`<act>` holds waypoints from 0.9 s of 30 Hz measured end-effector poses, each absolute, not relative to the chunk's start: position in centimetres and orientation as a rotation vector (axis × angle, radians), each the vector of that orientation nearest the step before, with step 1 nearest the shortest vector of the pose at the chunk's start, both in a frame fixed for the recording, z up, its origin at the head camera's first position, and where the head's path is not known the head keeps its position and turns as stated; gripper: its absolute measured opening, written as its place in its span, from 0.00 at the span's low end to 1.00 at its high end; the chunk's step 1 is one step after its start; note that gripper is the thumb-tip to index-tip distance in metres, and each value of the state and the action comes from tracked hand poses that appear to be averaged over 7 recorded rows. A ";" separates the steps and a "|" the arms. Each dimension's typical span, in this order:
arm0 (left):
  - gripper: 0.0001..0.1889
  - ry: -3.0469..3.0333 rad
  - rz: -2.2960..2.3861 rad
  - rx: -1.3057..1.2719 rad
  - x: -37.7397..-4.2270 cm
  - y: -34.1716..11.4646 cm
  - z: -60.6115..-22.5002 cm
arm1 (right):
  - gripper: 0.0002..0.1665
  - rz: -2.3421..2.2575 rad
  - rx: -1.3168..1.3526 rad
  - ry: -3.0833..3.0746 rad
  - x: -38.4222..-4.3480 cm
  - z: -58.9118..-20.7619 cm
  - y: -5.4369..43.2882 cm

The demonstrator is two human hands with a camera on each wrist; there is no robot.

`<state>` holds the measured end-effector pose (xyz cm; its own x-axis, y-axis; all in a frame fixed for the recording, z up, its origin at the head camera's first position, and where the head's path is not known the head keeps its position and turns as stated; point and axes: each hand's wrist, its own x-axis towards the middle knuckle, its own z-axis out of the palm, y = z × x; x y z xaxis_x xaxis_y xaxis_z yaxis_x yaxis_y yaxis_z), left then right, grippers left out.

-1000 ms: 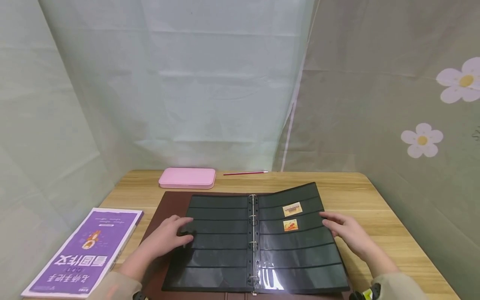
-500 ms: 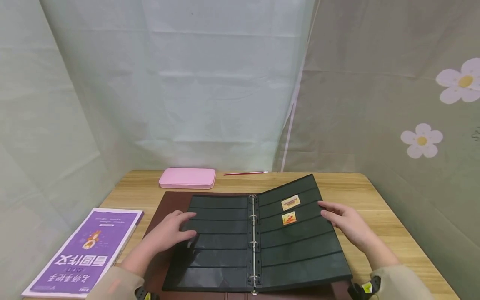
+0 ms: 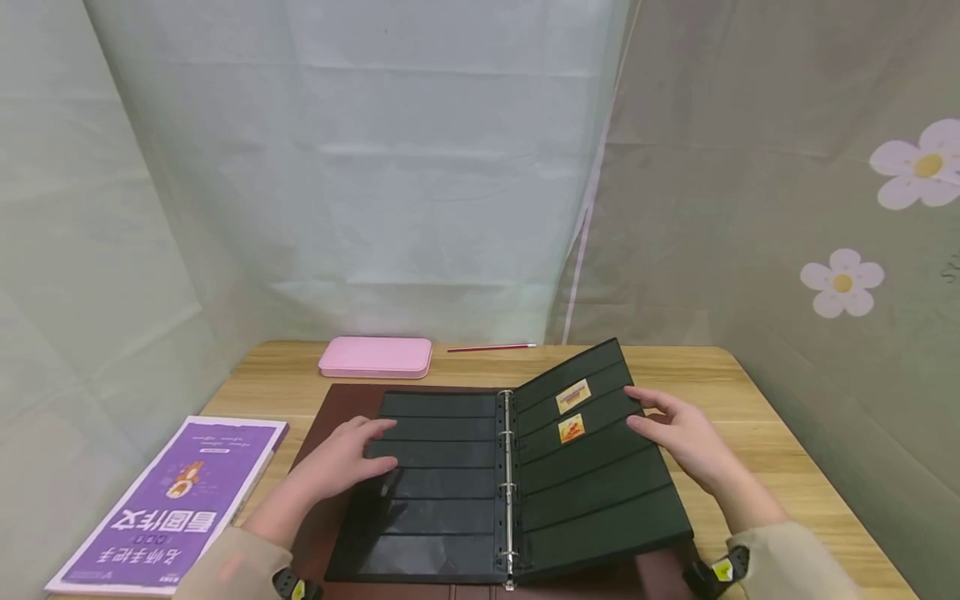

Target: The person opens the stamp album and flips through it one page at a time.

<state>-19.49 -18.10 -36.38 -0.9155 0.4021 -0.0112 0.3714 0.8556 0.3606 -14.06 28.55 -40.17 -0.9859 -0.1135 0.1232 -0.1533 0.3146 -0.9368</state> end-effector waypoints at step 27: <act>0.31 2.867 0.676 0.656 -19.9 -15.4 -35.7 | 0.29 1.816 0.403 -2.410 -16.2 -36.1 24.5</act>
